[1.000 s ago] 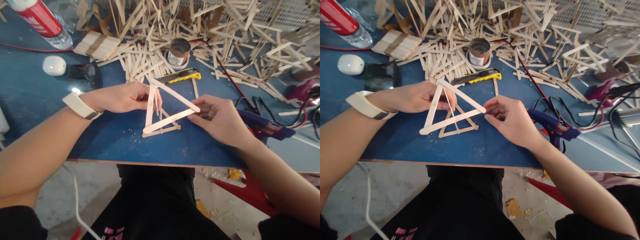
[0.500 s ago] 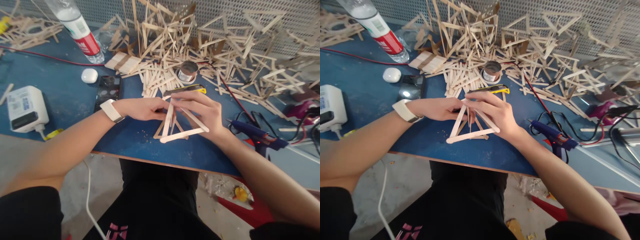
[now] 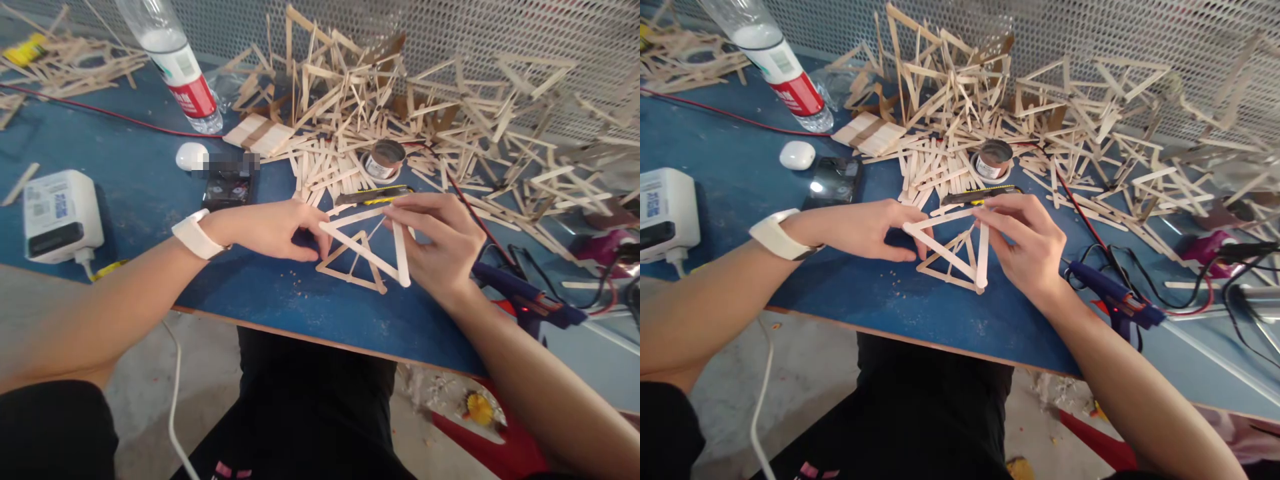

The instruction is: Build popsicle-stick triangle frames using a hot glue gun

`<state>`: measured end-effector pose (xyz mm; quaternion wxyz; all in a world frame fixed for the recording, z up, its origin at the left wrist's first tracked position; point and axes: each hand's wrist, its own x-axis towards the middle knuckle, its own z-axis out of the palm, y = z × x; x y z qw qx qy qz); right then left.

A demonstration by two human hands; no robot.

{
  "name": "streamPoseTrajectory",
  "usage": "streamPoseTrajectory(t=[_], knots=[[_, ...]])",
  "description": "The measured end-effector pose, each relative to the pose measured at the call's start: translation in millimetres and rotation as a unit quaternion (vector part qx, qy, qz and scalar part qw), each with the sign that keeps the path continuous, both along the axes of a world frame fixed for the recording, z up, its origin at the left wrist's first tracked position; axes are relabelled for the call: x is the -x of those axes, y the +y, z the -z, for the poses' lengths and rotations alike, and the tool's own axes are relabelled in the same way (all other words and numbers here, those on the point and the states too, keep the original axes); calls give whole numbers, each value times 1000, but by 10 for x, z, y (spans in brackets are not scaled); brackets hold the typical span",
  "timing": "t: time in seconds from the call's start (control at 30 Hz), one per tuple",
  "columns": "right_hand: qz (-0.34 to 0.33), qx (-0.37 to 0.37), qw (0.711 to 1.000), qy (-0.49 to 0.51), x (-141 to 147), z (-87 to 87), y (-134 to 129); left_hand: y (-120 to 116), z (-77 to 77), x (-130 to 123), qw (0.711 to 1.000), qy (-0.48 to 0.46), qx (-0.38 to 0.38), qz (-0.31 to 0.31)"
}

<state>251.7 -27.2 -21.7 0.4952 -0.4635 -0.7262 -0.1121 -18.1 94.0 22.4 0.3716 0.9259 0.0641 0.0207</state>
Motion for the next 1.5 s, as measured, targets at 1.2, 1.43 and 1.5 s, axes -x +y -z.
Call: streamPoseTrajectory(t=[1.2,1.43,1.5], knots=[[71,8,986,149,40,33,34,-308,379,-213,963,-125,-216,100],[42,32,984,172,10,58,-14,-248,409,-207,971,-132,-180,81],[29,36,984,172,-11,71,-16,-258,404,-220,968,-140,-193,73]])
